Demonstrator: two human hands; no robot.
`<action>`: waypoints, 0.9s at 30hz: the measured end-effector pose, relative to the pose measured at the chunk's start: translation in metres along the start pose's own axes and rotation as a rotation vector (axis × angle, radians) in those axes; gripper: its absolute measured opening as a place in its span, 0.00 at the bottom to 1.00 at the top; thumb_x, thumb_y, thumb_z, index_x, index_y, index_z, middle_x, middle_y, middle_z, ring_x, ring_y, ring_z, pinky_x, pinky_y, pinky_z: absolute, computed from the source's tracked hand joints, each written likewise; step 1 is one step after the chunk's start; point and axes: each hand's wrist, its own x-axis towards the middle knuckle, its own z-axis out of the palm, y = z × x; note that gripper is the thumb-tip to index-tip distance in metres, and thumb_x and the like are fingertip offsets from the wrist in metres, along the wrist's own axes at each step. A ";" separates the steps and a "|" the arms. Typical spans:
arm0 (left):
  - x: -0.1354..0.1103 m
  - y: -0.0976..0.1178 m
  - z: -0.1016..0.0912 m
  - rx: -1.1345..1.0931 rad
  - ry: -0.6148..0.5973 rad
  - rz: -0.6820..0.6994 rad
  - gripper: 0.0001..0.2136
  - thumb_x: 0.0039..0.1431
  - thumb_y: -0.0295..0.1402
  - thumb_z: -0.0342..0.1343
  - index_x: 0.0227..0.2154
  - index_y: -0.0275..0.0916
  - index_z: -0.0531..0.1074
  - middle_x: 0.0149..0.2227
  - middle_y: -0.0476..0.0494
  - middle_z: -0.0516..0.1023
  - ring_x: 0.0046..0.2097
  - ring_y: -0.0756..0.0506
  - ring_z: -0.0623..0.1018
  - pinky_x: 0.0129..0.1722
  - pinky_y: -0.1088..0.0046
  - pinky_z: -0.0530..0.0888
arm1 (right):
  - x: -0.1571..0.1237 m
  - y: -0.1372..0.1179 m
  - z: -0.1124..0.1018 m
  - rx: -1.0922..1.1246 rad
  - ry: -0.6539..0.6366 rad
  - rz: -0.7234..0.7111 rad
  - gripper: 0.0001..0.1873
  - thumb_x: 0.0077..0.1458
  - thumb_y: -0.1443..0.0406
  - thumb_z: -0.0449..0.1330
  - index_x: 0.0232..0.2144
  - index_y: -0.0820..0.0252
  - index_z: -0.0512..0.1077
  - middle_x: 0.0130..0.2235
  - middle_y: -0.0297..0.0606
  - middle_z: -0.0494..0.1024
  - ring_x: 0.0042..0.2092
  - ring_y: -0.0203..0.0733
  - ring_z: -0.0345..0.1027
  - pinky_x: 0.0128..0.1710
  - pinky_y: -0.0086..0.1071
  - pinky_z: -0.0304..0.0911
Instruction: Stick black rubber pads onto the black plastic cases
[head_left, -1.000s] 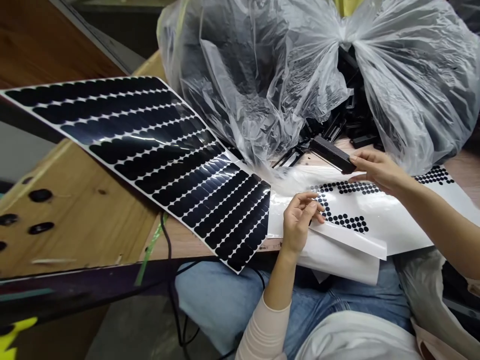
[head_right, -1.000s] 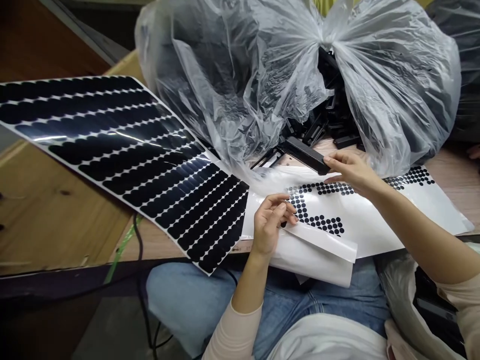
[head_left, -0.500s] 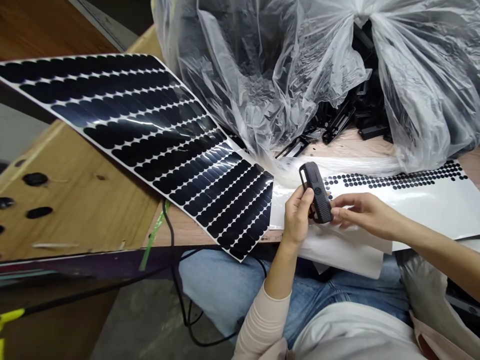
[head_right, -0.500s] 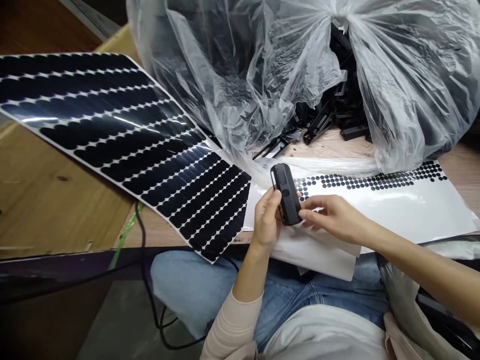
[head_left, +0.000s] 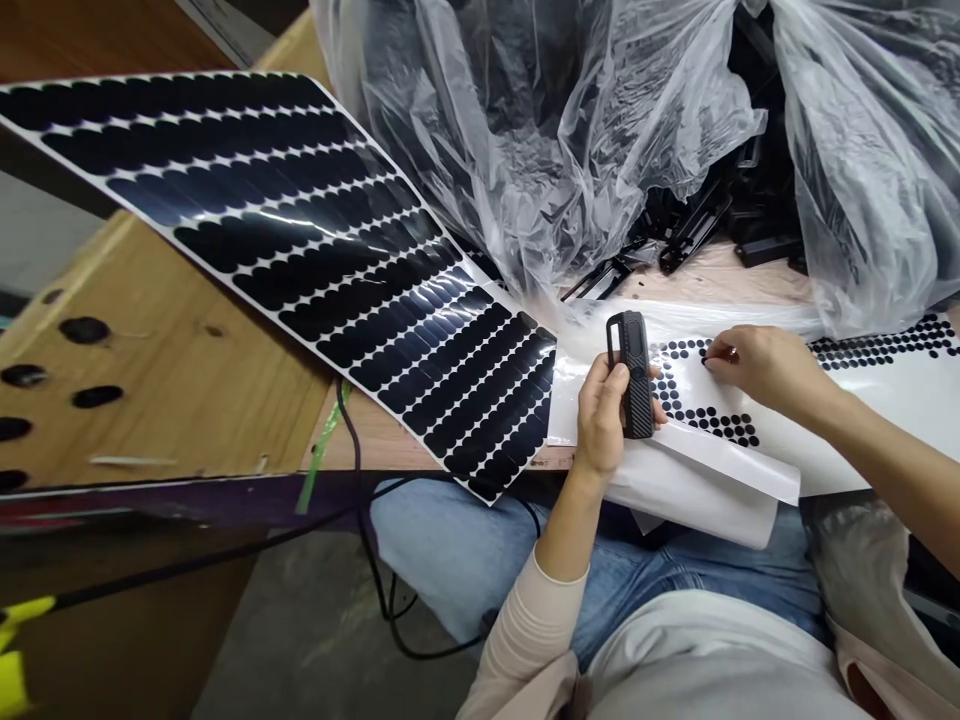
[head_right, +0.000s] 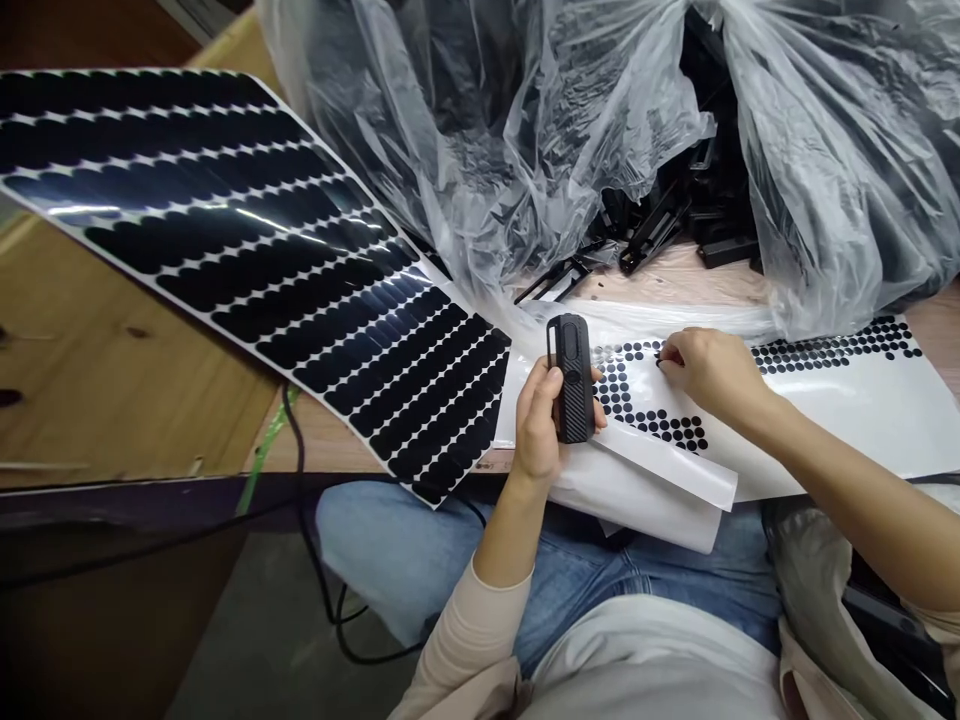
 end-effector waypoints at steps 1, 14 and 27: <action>0.000 0.000 0.000 0.001 -0.006 -0.002 0.19 0.71 0.53 0.57 0.45 0.40 0.69 0.46 0.42 0.84 0.27 0.50 0.82 0.25 0.74 0.78 | 0.002 0.001 -0.003 0.042 -0.029 0.025 0.05 0.61 0.64 0.65 0.33 0.54 0.82 0.36 0.39 0.87 0.38 0.53 0.80 0.35 0.40 0.65; -0.001 -0.004 0.000 -0.022 0.029 -0.043 0.18 0.67 0.50 0.58 0.48 0.42 0.73 0.38 0.45 0.82 0.31 0.45 0.83 0.27 0.72 0.79 | -0.020 -0.061 -0.030 1.239 -0.395 0.120 0.22 0.39 0.50 0.82 0.27 0.57 0.82 0.27 0.35 0.79 0.30 0.39 0.72 0.30 0.33 0.72; -0.003 -0.004 0.000 -0.024 0.022 -0.057 0.18 0.67 0.50 0.59 0.51 0.43 0.72 0.33 0.48 0.79 0.30 0.44 0.82 0.26 0.71 0.80 | -0.010 -0.072 -0.024 1.210 -0.336 0.120 0.21 0.41 0.51 0.80 0.28 0.58 0.81 0.26 0.34 0.79 0.28 0.38 0.72 0.30 0.32 0.69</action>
